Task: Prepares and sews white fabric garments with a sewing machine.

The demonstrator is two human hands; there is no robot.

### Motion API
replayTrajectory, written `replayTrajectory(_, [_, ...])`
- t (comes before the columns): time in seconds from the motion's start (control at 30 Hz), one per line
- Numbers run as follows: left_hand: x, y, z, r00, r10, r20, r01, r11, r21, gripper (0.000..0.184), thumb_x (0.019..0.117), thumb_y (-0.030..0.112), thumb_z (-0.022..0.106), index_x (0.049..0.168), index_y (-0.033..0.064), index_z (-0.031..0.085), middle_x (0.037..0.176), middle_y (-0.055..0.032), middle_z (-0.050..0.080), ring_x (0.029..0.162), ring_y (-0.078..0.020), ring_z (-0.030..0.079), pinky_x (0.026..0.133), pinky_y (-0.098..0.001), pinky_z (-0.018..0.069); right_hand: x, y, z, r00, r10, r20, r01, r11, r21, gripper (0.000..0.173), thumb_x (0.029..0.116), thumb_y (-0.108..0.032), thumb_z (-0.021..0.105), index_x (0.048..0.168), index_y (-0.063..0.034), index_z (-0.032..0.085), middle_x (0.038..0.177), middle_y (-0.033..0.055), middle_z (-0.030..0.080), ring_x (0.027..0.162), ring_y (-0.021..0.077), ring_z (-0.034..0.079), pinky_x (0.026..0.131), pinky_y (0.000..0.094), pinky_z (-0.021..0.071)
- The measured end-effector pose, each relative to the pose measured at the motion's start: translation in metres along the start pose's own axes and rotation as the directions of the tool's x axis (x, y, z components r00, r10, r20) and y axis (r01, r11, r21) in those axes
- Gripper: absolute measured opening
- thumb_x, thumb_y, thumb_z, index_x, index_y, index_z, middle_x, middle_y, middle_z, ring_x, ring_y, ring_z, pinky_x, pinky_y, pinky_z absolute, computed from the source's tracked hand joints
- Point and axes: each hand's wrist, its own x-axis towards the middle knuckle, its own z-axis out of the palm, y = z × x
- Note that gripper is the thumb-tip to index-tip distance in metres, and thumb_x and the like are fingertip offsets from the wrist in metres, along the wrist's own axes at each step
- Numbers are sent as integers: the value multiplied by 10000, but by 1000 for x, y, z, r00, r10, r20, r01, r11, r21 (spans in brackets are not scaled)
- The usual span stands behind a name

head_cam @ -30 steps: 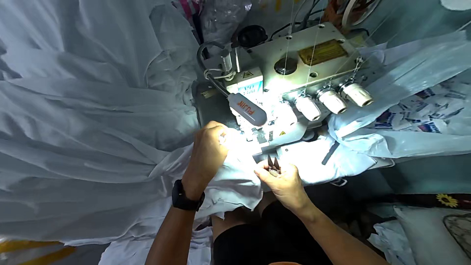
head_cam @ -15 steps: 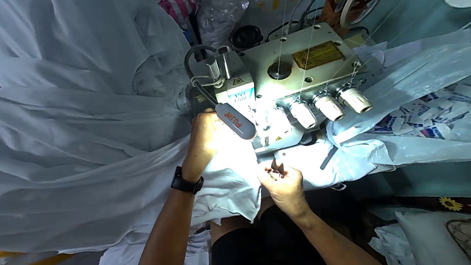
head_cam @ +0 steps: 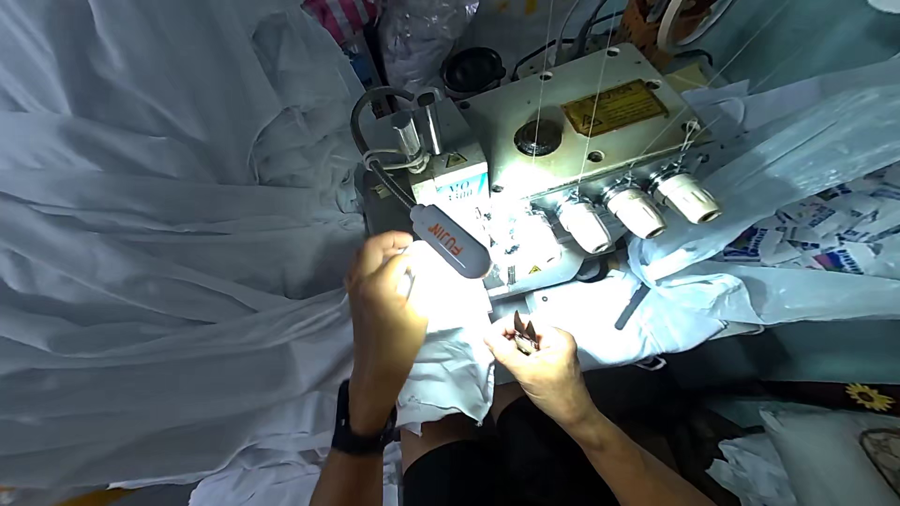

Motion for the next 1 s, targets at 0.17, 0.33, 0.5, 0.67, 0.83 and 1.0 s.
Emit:
replayTrajectory(0.17, [-29,1,-5,981,-190,43,195,959,-206,80,853,43,681,795,-5,706,1012,-65,703,870,21,647,765,-132,535,4,6,-6,992,-64,106,65,998,-6,50,845,-39,690,798,-33,673,725,-73,596,628,-107,471,565,53,382])
replayTrajectory(0.33, [-24,16,-3,990,-131,49,139,961,-237,60,817,107,734,768,74,741,1054,-11,688,1059,-36,617,912,-208,515,12,15,-8,968,-241,73,243,970,-19,44,866,-18,680,873,2,640,802,-28,656,715,-99,552,647,48,450])
replayTrajectory(0.5, [-20,11,6,988,-140,72,148,980,-134,70,819,142,743,754,118,752,1057,6,689,1079,-118,600,974,-411,434,41,36,-25,673,-699,243,714,528,-459,122,1016,-135,600,1091,-69,669,915,122,625,781,133,610,710,192,502])
replayTrajectory(0.67, [-20,3,14,986,-112,121,121,990,-71,121,830,167,730,713,137,729,1005,14,675,1068,-150,586,975,-495,367,45,35,-18,572,-752,327,799,419,-432,103,1032,-155,594,1078,-148,686,937,89,592,753,122,524,704,190,426])
replayTrajectory(0.83, [-19,4,16,986,-119,114,127,990,-68,111,827,185,735,724,144,736,982,24,670,1037,-133,583,961,-486,354,42,27,-17,573,-742,348,807,436,-398,81,1018,-101,587,1007,-88,666,956,109,624,784,136,558,735,196,464])
replayTrajectory(1.0, [-19,4,19,991,-97,90,104,992,-76,73,821,170,742,760,131,749,959,21,681,1023,-133,593,977,-495,344,39,25,-18,569,-737,365,801,397,-447,91,1018,-100,577,995,-99,665,956,109,653,766,158,572,705,226,471])
